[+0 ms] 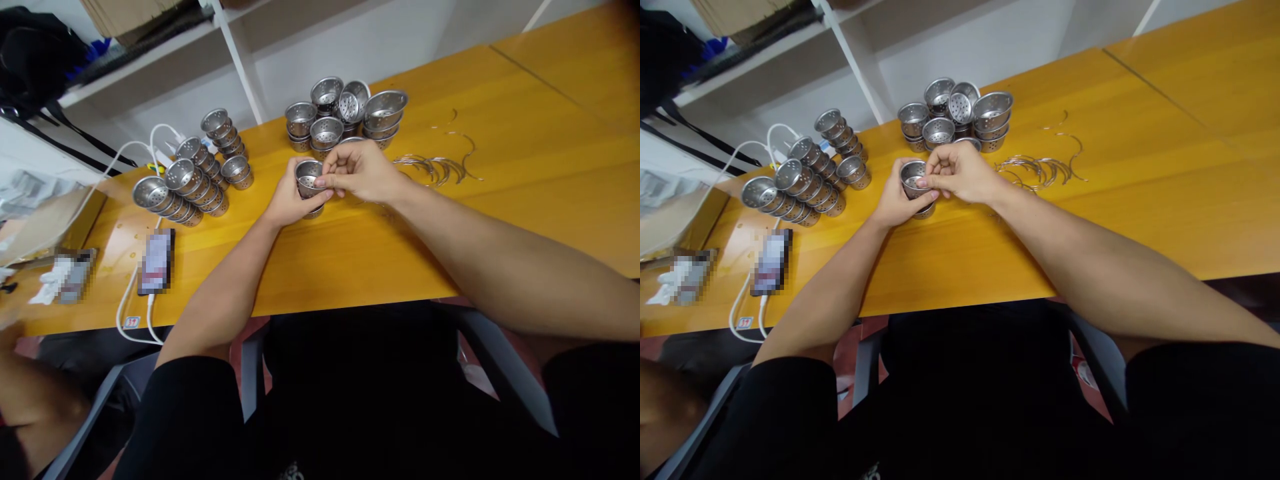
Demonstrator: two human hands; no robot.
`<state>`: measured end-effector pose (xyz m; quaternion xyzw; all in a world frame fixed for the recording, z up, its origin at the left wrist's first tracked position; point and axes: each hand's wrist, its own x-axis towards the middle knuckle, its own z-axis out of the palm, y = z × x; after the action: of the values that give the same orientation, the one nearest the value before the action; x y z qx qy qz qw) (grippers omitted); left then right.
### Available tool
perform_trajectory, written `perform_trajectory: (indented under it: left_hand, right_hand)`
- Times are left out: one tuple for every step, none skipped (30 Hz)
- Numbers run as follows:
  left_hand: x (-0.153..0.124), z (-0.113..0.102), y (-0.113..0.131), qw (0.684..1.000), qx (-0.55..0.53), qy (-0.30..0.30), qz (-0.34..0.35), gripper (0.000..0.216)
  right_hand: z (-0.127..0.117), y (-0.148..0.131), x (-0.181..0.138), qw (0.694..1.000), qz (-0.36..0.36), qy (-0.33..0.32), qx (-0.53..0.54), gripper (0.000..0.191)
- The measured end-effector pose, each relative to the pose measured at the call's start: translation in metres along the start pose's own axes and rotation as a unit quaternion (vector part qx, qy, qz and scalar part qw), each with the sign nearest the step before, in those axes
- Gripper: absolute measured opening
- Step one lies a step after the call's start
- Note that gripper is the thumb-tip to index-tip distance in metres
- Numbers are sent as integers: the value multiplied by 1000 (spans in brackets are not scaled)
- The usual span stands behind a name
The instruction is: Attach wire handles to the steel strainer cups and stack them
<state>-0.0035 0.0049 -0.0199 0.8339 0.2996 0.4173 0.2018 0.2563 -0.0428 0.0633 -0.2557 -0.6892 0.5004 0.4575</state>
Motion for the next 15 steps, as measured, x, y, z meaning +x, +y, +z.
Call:
perform_trajectory:
  left_hand:
    - [0,0,0,1000,-3,2,-3,93]
    - [0,0,1,1000,-5,3,-5,94]
    - [1,0,1,1000,-7,2,-8,95]
    - [1,-1,3,1000,-8,2,-11,96]
    - [2,-1,5,1000,-8,1,-14,97]
    - [3,-2,7,1000,-7,0,-19,97]
    - [3,-2,9,1000,-5,-1,-24,96]
    - [4,-3,11,1000,-3,-1,-29,95]
    - [4,-3,13,999,-1,-1,-33,93]
    - [5,-3,14,999,0,-2,-36,91]
    - [5,-3,14,999,1,-3,-37,90]
    - [5,-3,13,999,2,-3,-36,90]
    - [5,-3,12,999,2,-4,-34,90]
    - [5,-3,11,1000,1,-6,-31,91]
    - [5,-3,10,1000,0,-7,-28,91]
  right_hand:
    - [1,1,0,1000,-2,3,-1,65]
    - [1,1,0,1000,-3,7,-1,65]
    - [2,2,0,1000,-3,10,-2,65]
    - [2,2,0,1000,-2,11,-2,65]
    - [2,3,0,1000,-1,11,-2,66]
    - [2,3,0,1000,-1,9,-1,66]
    - [1,3,0,1000,0,8,-2,67]
    - [1,3,0,1000,2,6,-4,67]
    - [0,3,0,1000,4,6,-6,68]
    - [0,2,0,1000,6,7,-9,67]
    - [0,2,0,1000,8,8,-12,67]
    - [-1,1,0,1000,8,11,-14,67]
    - [-1,1,0,1000,7,12,-15,67]
    - [-1,1,0,1000,4,12,-15,67]
    - [-1,1,0,1000,0,10,-15,68]
